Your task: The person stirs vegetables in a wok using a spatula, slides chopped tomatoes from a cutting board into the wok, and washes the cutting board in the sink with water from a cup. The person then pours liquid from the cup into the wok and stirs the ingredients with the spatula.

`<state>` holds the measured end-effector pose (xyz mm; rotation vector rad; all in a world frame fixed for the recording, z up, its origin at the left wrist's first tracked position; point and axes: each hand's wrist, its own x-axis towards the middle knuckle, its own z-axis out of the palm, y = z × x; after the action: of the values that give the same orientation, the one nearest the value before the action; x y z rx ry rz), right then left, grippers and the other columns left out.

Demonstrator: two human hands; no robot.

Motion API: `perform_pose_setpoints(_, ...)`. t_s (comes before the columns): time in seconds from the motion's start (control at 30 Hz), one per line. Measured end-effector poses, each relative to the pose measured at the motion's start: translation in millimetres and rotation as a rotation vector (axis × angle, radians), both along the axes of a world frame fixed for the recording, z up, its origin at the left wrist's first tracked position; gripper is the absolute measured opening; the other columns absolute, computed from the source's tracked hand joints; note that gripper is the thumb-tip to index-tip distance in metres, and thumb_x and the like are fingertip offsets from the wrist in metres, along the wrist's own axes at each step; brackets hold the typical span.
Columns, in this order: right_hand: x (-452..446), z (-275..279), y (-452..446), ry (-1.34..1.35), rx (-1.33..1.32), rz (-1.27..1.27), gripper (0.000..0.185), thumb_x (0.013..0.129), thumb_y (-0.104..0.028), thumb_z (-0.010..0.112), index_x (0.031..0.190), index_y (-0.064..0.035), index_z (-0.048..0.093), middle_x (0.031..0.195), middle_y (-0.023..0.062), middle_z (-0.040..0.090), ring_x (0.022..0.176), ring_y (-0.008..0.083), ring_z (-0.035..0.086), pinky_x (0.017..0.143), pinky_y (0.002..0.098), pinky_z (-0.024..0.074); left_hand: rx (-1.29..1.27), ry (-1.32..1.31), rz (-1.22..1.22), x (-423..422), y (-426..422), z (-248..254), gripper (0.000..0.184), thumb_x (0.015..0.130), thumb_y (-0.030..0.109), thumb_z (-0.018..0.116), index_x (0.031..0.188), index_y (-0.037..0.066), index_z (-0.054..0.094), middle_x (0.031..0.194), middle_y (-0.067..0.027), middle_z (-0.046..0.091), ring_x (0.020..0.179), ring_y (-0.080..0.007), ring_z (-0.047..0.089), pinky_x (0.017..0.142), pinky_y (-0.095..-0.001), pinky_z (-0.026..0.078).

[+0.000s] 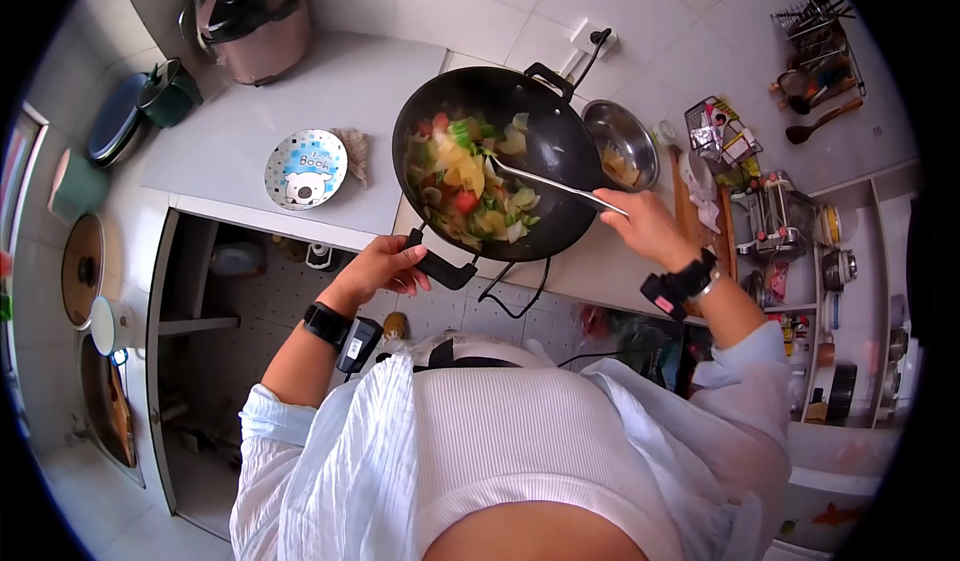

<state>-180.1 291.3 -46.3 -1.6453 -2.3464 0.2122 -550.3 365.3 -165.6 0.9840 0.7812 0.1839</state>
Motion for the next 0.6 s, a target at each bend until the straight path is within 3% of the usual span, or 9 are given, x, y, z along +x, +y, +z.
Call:
perform_pose_setpoints(0.03, -8, 14, -12, 0.001, -0.006, -0.005, 0.025, 0.083, -0.012, 0.057, 0.106, -0.0042, 0.061, 0.069, 0.0112, 0.062, 0.054, 0.0235, 0.057, 0.051, 0.0339, 0.0450, 0.003, -0.001, -0.003, 0, 1, -1, 0.031, 0.091, 0.034, 0.051, 0.100, 0.005, 0.055, 0.074, -0.0088, 0.066, 0.057, -0.0096, 0.058, 0.054, -0.0195, 0.047)
perform_pose_setpoints(0.1, -22, 47, -27, -0.376, -0.082, -0.082, 0.028, 0.081, -0.012, 0.058, 0.109, -0.0086, 0.060, 0.073, 0.0163, 0.060, 0.064, 0.0344, 0.057, 0.059, 0.0397, 0.0454, 0.002, -0.003, -0.008, 0, 1, -1, 0.031, 0.091, 0.034, 0.050, 0.100, 0.004, 0.055, 0.074, -0.0088, 0.066, 0.057, -0.0098, 0.059, 0.054, -0.0196, 0.047)
perform_pose_setpoints(0.2, -25, 87, -33, -0.579, -0.179, -0.181, 0.028, 0.081, -0.014, 0.057, 0.108, -0.0083, 0.060, 0.078, 0.0159, 0.063, 0.068, 0.0337, 0.059, 0.063, 0.0423, 0.0464, 0.001, -0.012, 0.008, 0, 0, -1, 0.031, 0.091, 0.034, 0.050, 0.099, 0.004, 0.055, 0.074, -0.0091, 0.066, 0.057, -0.0100, 0.059, 0.054, -0.0196, 0.047)
perform_pose_setpoints(0.27, -4, 94, -22, -0.557, -0.184, -0.209, 0.030, 0.080, -0.015, 0.058, 0.109, -0.0076, 0.060, 0.083, 0.0173, 0.063, 0.072, 0.0338, 0.060, 0.065, 0.0421, 0.0469, -0.001, -0.031, 0.016, 0, -1, -1, 0.030, 0.091, 0.036, 0.051, 0.093, 0.006, 0.055, 0.073, -0.0078, 0.066, 0.055, -0.0085, 0.059, 0.052, -0.0186, 0.045)
perform_pose_setpoints(0.33, 4, 102, 0, -0.420, -0.205, -0.276, 0.024, 0.080, -0.015, 0.059, 0.100, -0.0026, 0.063, 0.076, 0.0180, 0.062, 0.071, 0.0358, 0.059, 0.067, 0.0416, 0.0462, -0.004, -0.033, 0.007, 0, -1, -2, 0.030, 0.091, 0.036, 0.051, 0.093, 0.006, 0.055, 0.073, -0.0077, 0.066, 0.055, -0.0084, 0.058, 0.052, -0.0185, 0.045)
perform_pose_setpoints(0.4, 63, 79, 26, -0.273, -0.199, -0.198, 0.018, 0.076, -0.011, 0.061, 0.091, -0.0014, 0.064, 0.064, 0.0165, 0.061, 0.059, 0.0300, 0.061, 0.055, 0.0387, 0.0474, -0.002, -0.034, 0.008, -1, 1, -2, 0.030, 0.091, 0.036, 0.051, 0.094, 0.006, 0.055, 0.073, -0.0077, 0.066, 0.055, -0.0083, 0.058, 0.052, -0.0184, 0.045)
perform_pose_setpoints(0.47, 56, 101, 58, -0.001, -0.912, -0.680, 0.014, 0.076, -0.006, 0.060, 0.086, 0.0035, 0.064, 0.058, 0.0110, 0.058, 0.046, 0.0177, 0.056, 0.042, 0.0300, 0.0417, 0.001, -0.032, 0.004, -1, 1, -3, 0.030, 0.092, 0.033, 0.050, 0.098, 0.004, 0.055, 0.073, -0.0096, 0.066, 0.056, -0.0100, 0.059, 0.053, -0.0195, 0.047)
perform_pose_setpoints(0.5, 56, 98, 62, 0.160, -0.950, -0.682, 0.011, 0.076, -0.002, 0.059, 0.082, 0.0059, 0.063, 0.055, 0.0080, 0.055, 0.039, 0.0090, 0.047, 0.034, 0.0234, 0.0324, 0.001, -0.032, 0.009, -1, 0, -3, 0.030, 0.092, 0.033, 0.050, 0.098, 0.004, 0.055, 0.073, -0.0096, 0.066, 0.056, -0.0100, 0.059, 0.053, -0.0195, 0.047)
perform_pose_setpoints(0.6, 65, 71, 66, 0.258, -0.925, -0.784, 0.010, 0.074, 0.000, 0.060, 0.082, 0.0050, 0.063, 0.052, 0.0071, 0.054, 0.037, 0.0091, 0.045, 0.032, 0.0228, 0.0288, -0.012, -0.062, 0.024, 0, -1, -4, 0.029, 0.091, 0.035, 0.050, 0.093, 0.007, 0.055, 0.072, -0.0072, 0.066, 0.055, -0.0079, 0.058, 0.052, -0.0183, 0.045)
